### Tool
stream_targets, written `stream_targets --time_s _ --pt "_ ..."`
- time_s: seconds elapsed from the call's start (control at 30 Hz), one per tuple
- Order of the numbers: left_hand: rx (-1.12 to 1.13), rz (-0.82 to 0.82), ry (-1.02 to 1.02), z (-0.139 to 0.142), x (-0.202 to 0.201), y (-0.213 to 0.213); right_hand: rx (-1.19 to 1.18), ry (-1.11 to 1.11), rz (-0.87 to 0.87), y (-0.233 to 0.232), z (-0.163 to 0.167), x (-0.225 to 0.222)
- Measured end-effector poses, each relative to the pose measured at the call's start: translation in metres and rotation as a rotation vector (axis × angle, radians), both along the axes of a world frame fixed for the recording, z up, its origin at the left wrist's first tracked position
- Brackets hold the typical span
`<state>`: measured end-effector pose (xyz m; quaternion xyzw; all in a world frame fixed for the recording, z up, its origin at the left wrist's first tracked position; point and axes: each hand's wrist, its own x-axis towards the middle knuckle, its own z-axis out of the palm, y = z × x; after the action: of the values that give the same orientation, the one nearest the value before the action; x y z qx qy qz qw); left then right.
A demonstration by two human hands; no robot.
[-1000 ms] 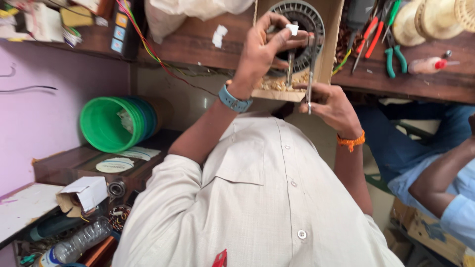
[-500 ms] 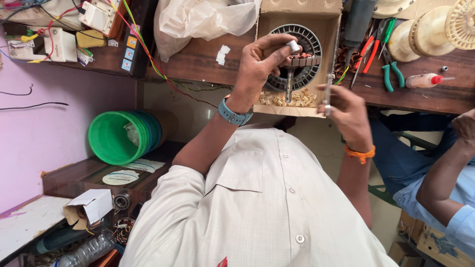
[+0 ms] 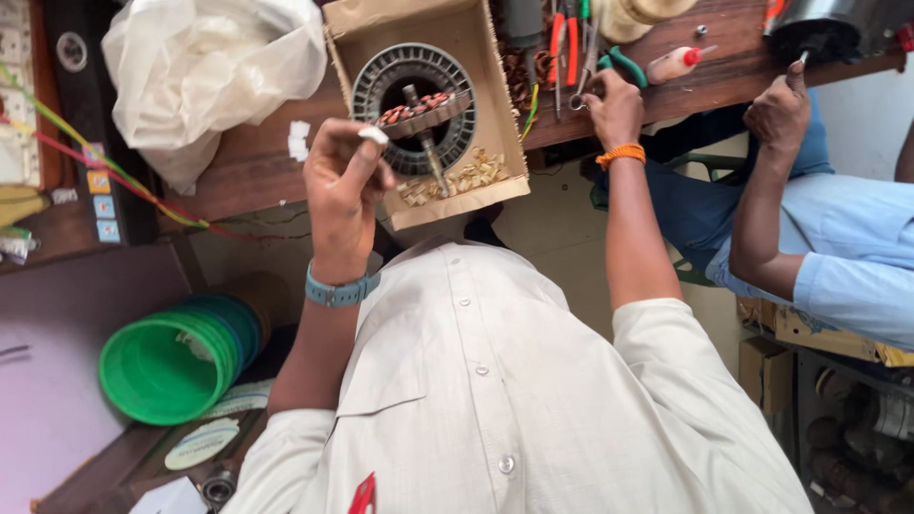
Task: The person repairs an electric motor stator by hand, using a screwdriver to adjust components and pliers to cut and place small white insulating pieces into the stator slots. The work is performed at a cluttered bench with various motor parts and tools visible.
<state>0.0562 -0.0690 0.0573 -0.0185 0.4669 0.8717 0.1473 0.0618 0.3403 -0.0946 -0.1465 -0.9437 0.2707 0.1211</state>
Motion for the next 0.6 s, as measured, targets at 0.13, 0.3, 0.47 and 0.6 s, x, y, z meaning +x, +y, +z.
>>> stream_targets --time_s 0.13,0.3,0.47,0.6 --pt "-0.083 0.052 0.054 0.003 0.010 0.009 -0.307 0.227 0.185 -0.042 0.065 -0.011" --pt "-0.382 0.025 0.121 0.009 0.030 0.030 -0.911 0.093 0.483 -0.140 0.158 0.027" --pt "-0.402 0.030 0.154 0.010 0.032 0.036 -0.689 0.319 0.645 -0.194 0.183 0.019" --pt "-0.415 0.035 0.211 0.007 0.028 0.025 -0.668 0.352 0.669 -0.200 0.170 0.030"
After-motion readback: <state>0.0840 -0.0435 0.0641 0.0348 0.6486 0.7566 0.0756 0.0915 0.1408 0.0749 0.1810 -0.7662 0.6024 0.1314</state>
